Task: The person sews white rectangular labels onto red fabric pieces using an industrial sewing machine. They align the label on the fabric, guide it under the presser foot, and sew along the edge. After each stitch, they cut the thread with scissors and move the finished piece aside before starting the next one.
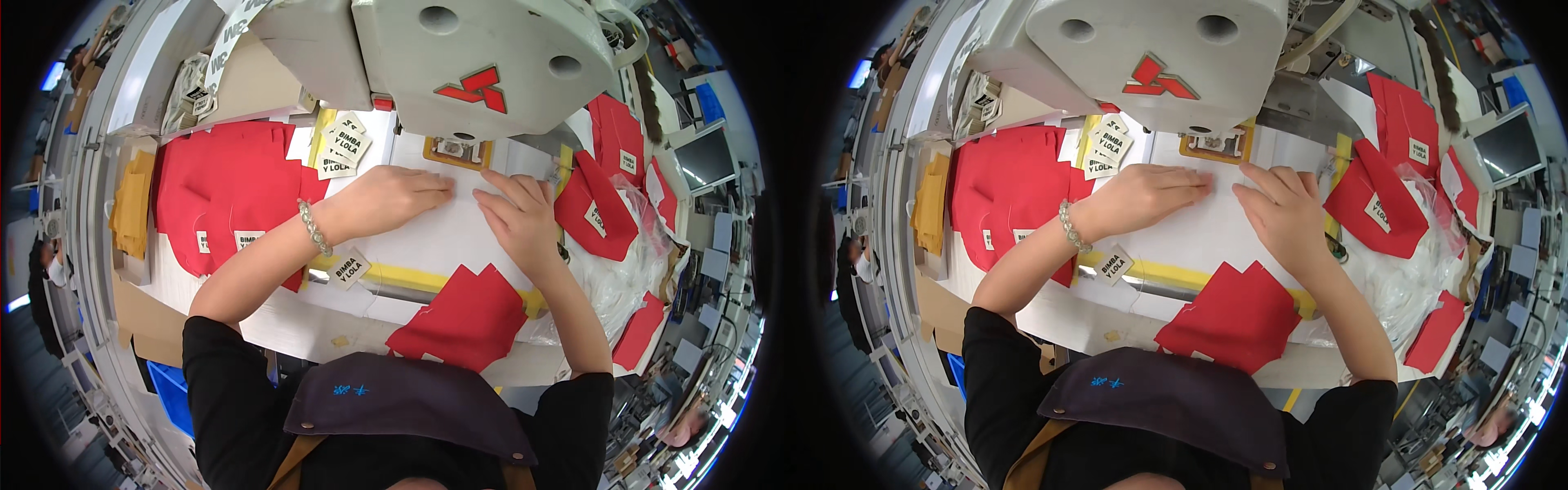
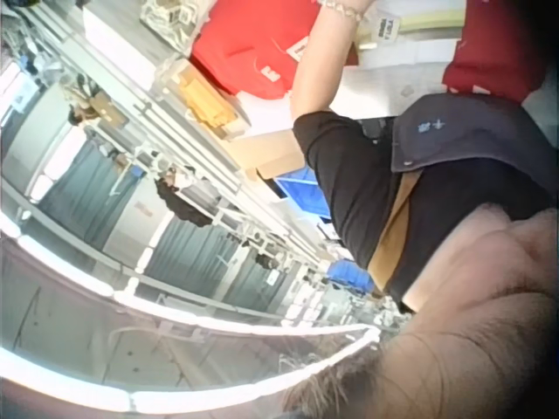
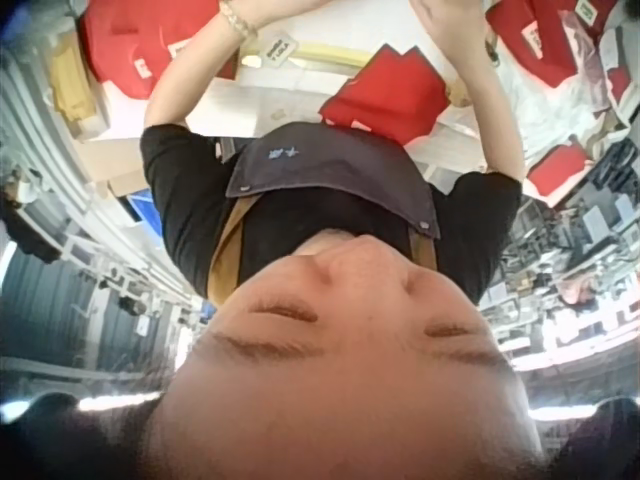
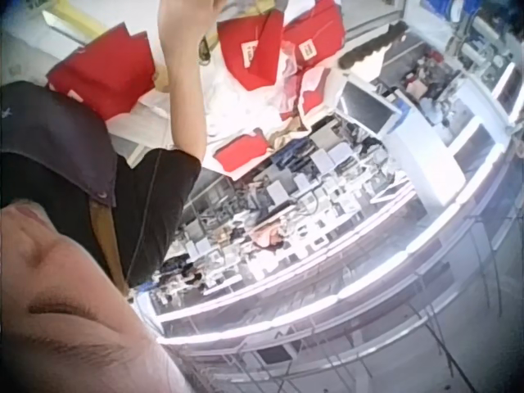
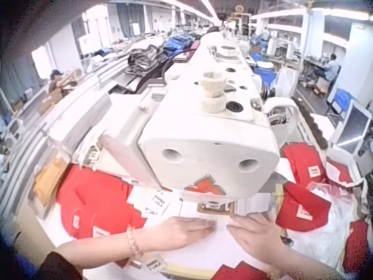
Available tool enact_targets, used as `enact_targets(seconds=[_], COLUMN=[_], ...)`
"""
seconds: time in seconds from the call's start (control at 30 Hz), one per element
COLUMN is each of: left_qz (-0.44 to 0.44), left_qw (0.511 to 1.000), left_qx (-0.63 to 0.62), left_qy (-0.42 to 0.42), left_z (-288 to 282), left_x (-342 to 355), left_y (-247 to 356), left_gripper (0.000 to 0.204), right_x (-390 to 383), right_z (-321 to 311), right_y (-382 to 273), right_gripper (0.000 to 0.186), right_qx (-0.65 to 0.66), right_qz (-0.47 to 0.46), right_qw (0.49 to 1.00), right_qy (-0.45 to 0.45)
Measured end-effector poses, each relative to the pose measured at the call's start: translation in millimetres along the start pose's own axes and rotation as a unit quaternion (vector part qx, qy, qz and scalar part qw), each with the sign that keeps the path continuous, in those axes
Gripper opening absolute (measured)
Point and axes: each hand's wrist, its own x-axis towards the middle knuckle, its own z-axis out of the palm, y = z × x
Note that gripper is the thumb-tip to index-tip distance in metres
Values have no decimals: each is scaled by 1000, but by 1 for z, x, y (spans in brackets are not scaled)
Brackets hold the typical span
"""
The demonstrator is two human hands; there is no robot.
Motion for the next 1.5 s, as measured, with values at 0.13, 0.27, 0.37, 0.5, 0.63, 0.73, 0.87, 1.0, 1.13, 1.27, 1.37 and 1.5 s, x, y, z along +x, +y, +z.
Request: enact_targets(seconds=[0.13,0.27,0.37,0.5,0.63,0.73,0.87,1.0,1.13,1.27,1.37,1.5], left_qz=[26,31,1,-1,-8,-40,-71,-77,-80,-78,-82,-72], left_qw=[995,992,987,980,983,986,991,992,993,993,995,995], left_qx=[92,123,159,198,183,160,113,96,92,83,62,67], left_qy=[6,5,-20,-29,29,41,21,8,4,6,3,-7], left_z=[5,4,-1,-2,-6,3,12,12,14,17,15,16], left_x=[0,3,3,-4,14,22,26,30,30,29,32,35], left_y=[-7,-11,-4,6,17,19,15,13,11,8,8,3], left_gripper=[31,33,32,38,50,56,63,66,66,66,58,49], right_x=[-10,-12,-9,-6,-5,-6,-6,-6,-6,-5,-4,-4], right_z=[0,4,3,6,9,11,11,12,13,12,11,-7], right_y=[-7,-7,-13,-10,-5,-6,-8,-11,-13,-14,-15,-14], right_gripper=[27,41,46,49,51,51,49,48,47,46,46,43], right_qx=[-19,-33,-33,-51,-62,-69,-71,-63,-65,-63,-48,-33], right_qz=[-37,-19,14,19,15,19,25,30,31,32,45,66], right_qw=[999,997,995,992,992,992,992,993,993,994,993,990], right_qy=[-15,-70,-96,-112,-106,-104,-102,-95,-91,-86,-95,-117])
